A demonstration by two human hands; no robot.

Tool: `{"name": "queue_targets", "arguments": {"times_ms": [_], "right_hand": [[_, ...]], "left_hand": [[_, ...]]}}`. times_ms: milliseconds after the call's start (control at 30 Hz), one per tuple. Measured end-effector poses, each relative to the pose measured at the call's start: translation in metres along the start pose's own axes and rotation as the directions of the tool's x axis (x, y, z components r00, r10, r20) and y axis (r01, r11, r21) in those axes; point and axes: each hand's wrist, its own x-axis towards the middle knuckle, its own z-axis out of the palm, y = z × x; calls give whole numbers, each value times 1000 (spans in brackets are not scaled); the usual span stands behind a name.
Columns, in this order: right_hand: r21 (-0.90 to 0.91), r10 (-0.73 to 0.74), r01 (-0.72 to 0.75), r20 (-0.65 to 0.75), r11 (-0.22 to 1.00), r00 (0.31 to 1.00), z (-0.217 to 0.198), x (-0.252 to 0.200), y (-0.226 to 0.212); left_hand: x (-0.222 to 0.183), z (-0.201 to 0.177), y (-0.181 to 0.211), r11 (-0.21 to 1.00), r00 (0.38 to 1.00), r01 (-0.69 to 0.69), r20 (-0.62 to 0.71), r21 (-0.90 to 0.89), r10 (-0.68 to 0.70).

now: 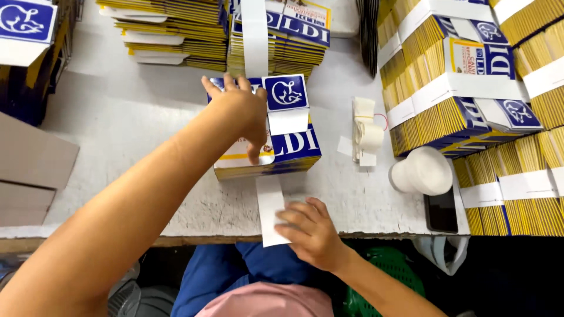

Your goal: The person fans out a stack of flat cardboard boxes by hand, gathers them into a neat pile, and then wraps a white paper band around the stack to secure it.

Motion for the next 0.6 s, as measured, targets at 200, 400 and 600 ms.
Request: {"name": "queue_targets", "arguments": {"times_ms": [200,400,600], "right_hand": [[-42,-139,135,-123,990,983,-45,21,-3],[-195,-251,222,-135,955,959,-105,61,-8],[-126,-89,57,-263,990,961,-84,154,87]], "left_hand": [[-7,-5,1,1000,1000,4,-20,26,-4],[1,0,5,998,1000,25,-20,52,-24],[-11,-1,-8,1000,998,-7,-59,12,8]]}}
